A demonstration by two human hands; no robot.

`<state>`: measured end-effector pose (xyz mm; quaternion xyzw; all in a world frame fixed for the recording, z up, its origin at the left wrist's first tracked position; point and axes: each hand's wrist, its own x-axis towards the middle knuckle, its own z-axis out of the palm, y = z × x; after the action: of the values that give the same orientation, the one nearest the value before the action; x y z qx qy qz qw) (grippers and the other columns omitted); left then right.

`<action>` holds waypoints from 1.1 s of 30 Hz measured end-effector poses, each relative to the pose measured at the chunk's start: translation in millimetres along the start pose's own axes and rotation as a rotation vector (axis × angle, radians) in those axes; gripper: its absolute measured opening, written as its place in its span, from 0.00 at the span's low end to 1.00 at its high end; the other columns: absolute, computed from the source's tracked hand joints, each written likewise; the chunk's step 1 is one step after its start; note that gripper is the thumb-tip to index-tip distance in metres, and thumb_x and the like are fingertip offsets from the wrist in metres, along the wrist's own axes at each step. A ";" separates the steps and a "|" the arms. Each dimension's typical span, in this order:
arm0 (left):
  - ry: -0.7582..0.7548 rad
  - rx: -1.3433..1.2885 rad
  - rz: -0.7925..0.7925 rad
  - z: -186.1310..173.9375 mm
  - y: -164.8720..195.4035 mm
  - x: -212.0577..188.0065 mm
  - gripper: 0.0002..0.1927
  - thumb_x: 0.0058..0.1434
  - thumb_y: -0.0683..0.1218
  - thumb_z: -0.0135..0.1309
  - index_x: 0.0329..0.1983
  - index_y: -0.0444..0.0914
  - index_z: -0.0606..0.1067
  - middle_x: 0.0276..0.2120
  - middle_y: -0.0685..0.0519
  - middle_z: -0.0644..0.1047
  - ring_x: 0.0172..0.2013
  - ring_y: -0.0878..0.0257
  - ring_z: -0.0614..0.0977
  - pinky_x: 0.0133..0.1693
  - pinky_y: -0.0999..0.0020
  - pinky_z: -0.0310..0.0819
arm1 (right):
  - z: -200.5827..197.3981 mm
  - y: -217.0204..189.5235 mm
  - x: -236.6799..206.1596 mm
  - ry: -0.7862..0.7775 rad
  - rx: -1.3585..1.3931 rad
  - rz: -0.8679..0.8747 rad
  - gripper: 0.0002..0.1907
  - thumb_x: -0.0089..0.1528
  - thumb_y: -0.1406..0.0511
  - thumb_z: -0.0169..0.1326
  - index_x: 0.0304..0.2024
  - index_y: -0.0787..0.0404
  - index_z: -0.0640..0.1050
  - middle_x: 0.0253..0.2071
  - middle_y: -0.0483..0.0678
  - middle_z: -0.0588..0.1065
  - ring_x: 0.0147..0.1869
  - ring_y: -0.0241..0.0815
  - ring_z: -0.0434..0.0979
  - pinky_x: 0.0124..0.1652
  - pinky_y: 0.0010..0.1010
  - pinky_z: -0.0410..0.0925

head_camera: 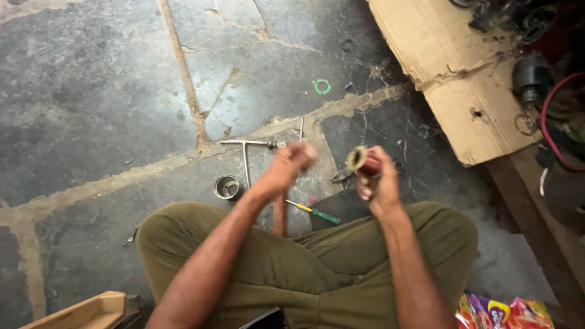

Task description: The person sits on the floor and uses a hammer to tap a cylindrical object, then winds copper wire around it using both hands. They use pliers to cut the wire and continue winding it tightly around the cylinder.

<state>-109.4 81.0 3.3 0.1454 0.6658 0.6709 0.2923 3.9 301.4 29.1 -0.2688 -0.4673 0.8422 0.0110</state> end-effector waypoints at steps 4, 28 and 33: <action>0.234 -0.777 0.129 -17.0 18.5 2.6 0.12 0.68 0.54 0.54 0.38 0.42 0.72 0.34 0.55 0.77 0.36 0.61 0.82 0.38 0.62 0.80 | 22.4 26.4 -4.6 -0.217 -0.476 -0.009 0.20 0.66 0.49 0.52 0.40 0.58 0.80 0.25 0.41 0.75 0.19 0.28 0.67 0.16 0.22 0.57; 0.024 0.063 0.150 -3.2 5.6 -6.1 0.18 0.73 0.55 0.54 0.35 0.36 0.78 0.29 0.54 0.78 0.32 0.64 0.75 0.37 0.66 0.71 | 24.9 0.4 -11.9 -0.249 0.063 0.058 0.25 0.70 0.46 0.45 0.44 0.59 0.78 0.21 0.43 0.70 0.16 0.31 0.64 0.15 0.22 0.57; 0.140 -0.601 0.003 -5.0 12.3 -4.6 0.15 0.66 0.56 0.48 0.37 0.40 0.75 0.32 0.58 0.80 0.34 0.66 0.84 0.36 0.67 0.82 | 29.0 12.5 -17.8 -0.330 -0.519 0.131 0.23 0.65 0.49 0.48 0.41 0.60 0.81 0.27 0.41 0.77 0.18 0.30 0.68 0.15 0.23 0.57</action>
<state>-111.2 74.9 15.8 0.0068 0.4559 0.8466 0.2745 8.6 266.8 39.3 -0.1518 -0.6440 0.7258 -0.1883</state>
